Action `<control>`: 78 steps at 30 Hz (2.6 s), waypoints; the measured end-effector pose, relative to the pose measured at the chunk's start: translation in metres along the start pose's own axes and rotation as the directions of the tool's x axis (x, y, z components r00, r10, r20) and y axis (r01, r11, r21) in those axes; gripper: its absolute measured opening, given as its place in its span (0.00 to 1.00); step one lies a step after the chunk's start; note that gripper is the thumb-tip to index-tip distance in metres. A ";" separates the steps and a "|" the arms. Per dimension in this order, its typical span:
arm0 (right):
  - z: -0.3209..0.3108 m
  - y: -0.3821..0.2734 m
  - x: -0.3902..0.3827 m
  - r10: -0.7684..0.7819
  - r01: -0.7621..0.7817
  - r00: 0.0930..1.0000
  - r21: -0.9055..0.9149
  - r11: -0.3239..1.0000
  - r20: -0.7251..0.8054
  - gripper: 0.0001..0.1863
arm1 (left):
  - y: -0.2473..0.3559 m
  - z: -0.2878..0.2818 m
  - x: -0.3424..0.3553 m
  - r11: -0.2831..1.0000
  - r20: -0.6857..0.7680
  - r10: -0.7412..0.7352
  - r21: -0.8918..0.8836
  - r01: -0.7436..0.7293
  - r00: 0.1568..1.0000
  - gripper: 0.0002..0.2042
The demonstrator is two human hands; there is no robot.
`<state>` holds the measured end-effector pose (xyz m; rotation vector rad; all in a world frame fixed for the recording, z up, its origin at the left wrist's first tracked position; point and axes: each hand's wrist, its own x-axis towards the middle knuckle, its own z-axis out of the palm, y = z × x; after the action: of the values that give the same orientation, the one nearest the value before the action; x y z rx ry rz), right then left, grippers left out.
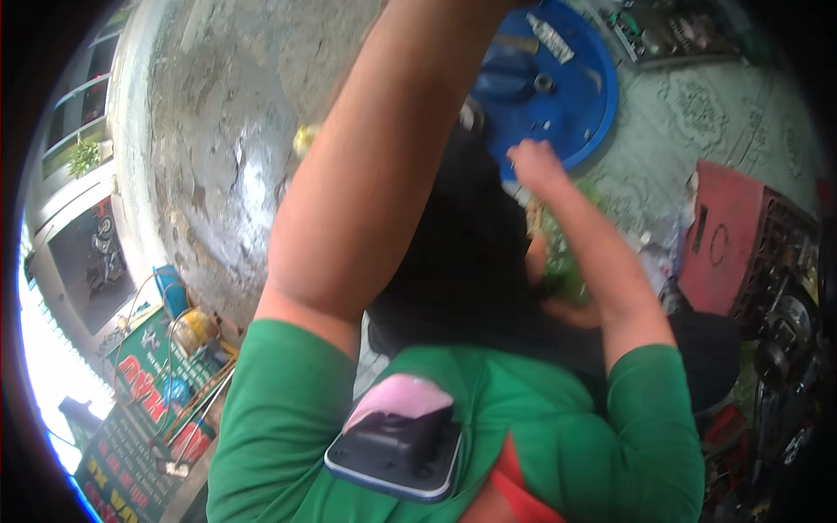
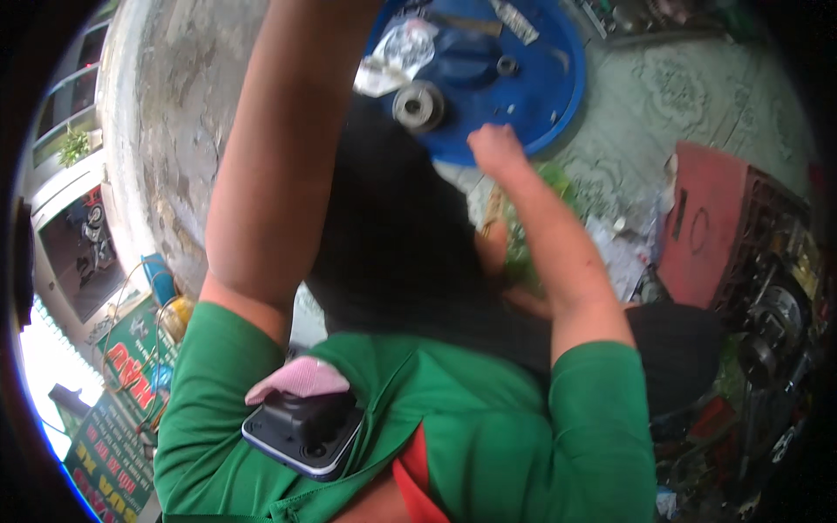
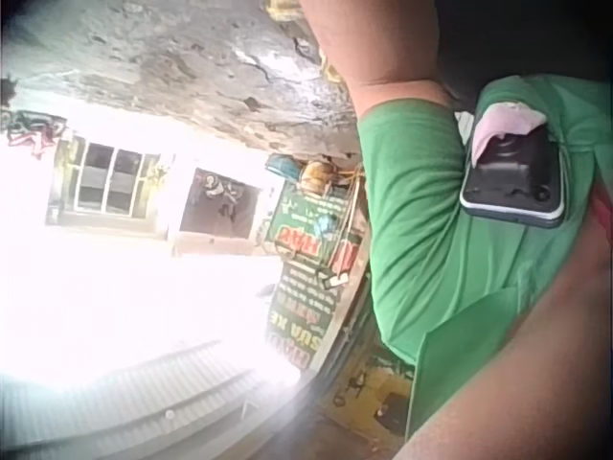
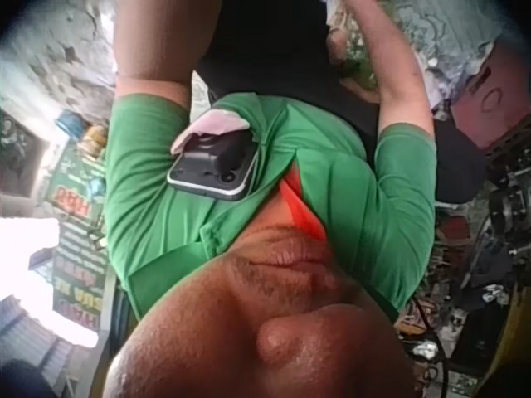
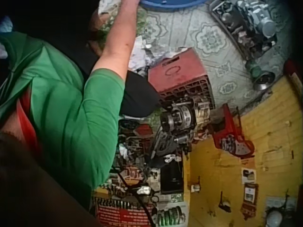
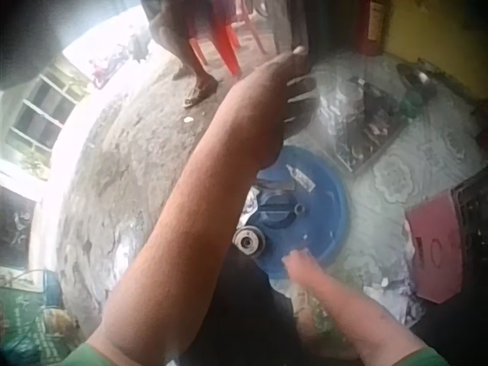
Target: Assembling and inspecting motorcycle engine components while sitting on the floor.
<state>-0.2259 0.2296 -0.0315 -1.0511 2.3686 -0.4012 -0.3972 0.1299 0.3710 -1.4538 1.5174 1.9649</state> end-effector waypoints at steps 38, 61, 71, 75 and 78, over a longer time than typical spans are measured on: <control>-0.093 0.079 0.086 0.698 -0.134 0.716 0.980 0.144 -0.004 0.07 | -0.019 -0.084 0.090 0.731 0.258 0.627 -0.520 -0.441 0.735 0.10; -0.067 0.114 0.027 0.865 -0.174 0.501 0.983 0.060 0.036 0.11 | -0.018 -0.090 0.096 0.781 0.291 0.585 -0.452 -0.430 0.757 0.15; -0.153 0.061 0.077 0.680 -0.188 0.729 0.979 0.084 0.082 0.35 | -0.019 -0.088 0.099 0.767 0.250 0.597 -0.458 -0.450 0.762 0.16; -0.161 0.076 0.038 0.586 -0.297 0.809 0.883 0.363 0.031 0.30 | -0.020 -0.094 0.097 0.728 0.190 0.611 -0.516 -0.451 0.769 0.14; -0.163 0.083 -0.026 0.291 -0.158 0.956 0.786 0.598 -0.030 0.25 | -0.014 -0.123 0.155 0.695 0.197 0.707 -0.376 -0.613 0.680 0.15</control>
<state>-0.3529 0.3131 0.0735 -0.2932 2.0307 -1.3106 -0.3925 -0.0211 0.2427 -0.5736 1.8235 2.7685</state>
